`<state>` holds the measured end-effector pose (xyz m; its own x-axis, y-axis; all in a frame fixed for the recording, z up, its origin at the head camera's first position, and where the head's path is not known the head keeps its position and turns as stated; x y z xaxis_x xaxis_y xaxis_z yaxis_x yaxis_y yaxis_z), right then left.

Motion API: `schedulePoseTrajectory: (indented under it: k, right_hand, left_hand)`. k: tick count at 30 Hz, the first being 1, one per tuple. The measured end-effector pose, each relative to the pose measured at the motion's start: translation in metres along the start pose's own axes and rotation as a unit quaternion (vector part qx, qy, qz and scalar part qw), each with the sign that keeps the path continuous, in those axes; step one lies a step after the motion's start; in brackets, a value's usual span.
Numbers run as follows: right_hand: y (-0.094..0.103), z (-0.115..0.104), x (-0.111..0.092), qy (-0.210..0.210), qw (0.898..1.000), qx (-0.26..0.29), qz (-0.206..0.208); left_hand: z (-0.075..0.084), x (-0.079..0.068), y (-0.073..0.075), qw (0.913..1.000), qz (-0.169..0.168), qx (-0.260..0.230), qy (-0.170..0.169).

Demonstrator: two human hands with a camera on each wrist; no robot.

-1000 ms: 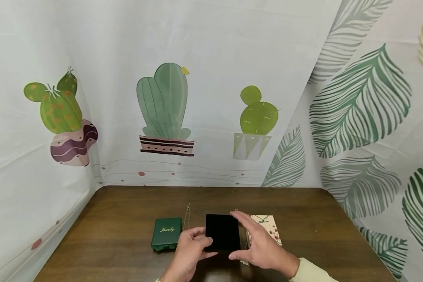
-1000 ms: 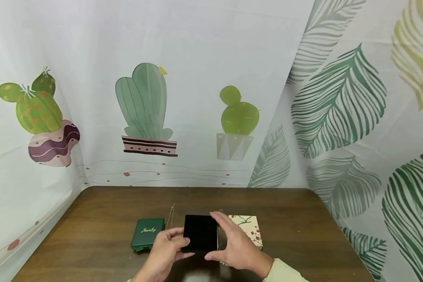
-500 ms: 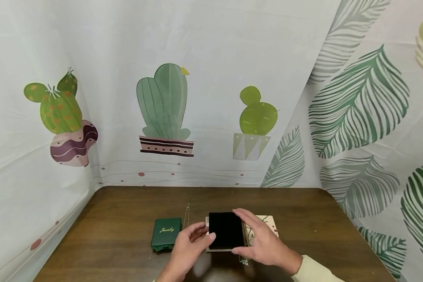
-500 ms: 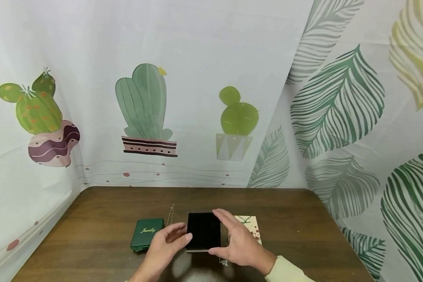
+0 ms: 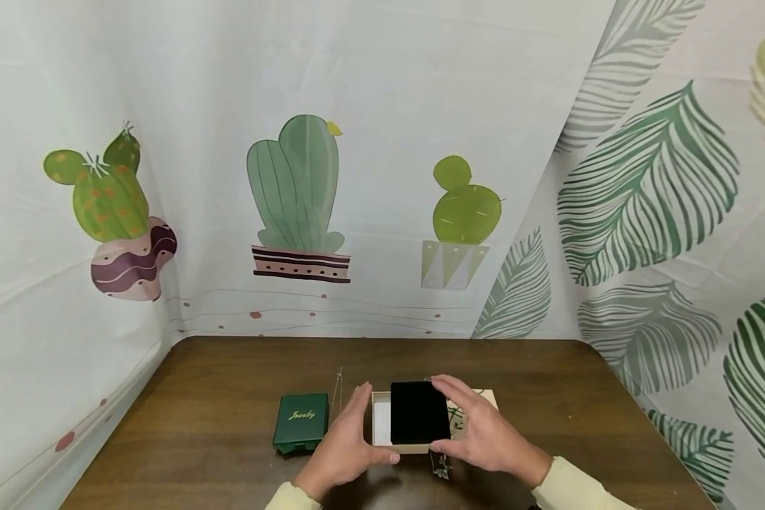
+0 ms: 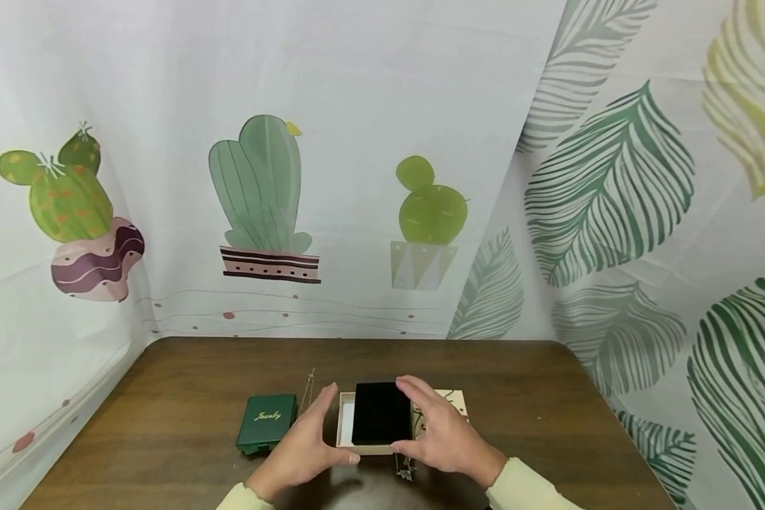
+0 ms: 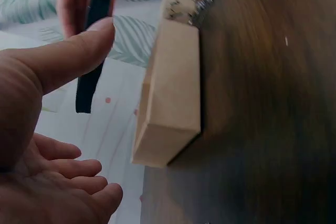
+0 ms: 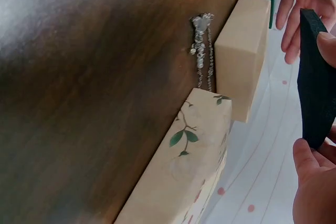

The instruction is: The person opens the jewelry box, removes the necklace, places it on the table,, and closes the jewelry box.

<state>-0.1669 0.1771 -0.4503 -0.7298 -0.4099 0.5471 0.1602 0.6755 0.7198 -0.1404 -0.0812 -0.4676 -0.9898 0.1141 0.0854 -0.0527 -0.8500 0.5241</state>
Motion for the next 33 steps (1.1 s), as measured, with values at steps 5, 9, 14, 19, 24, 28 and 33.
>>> schedulePoseTrajectory:
  k: [5,9,14,19,24,28,33]
  right_hand:
    - [-0.002,0.005,-0.001,-0.006,1.0,-0.007,-0.018]
    - [-0.005,0.007,-0.002,-0.015,0.999,-0.005,-0.038]
    - [-0.008,0.009,-0.001,-0.018,0.998,0.005,-0.053]
    - [-0.009,0.01,-0.001,-0.02,0.998,0.005,-0.056]
    - [-0.011,0.01,0.0,-0.02,0.998,-0.001,-0.061]
    - [-0.012,0.01,0.001,-0.019,0.998,-0.004,-0.065]
    - [-0.015,0.01,0.004,-0.02,0.997,-0.003,-0.074]
  left_hand:
    - [-0.003,0.01,-0.003,0.9981,-0.024,0.056,-0.008]
    - [-0.006,0.016,-0.005,0.9951,-0.048,0.084,-0.022]
    - [-0.01,0.021,-0.008,0.9927,-0.054,0.102,-0.033]
    - [-0.013,0.024,-0.01,0.9927,-0.05,0.106,-0.029]
    - [-0.015,0.026,-0.011,0.9929,-0.048,0.107,-0.022]
    - [-0.015,0.027,-0.011,0.9924,-0.045,0.113,-0.021]
    - [-0.016,0.028,-0.01,0.9913,-0.041,0.123,-0.023]
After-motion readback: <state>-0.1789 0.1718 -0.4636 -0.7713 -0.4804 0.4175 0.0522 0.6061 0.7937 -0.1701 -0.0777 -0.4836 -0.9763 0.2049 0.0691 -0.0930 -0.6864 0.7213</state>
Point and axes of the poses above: each hand's wrist, its own x-axis towards the middle knuckle, its own y-axis out of the back of the hand, z = x × y, the point moved 2 cm from there along x, towards the middle knuckle, and after that the axes turned 10 degrees about z, right-handed, at the moved point
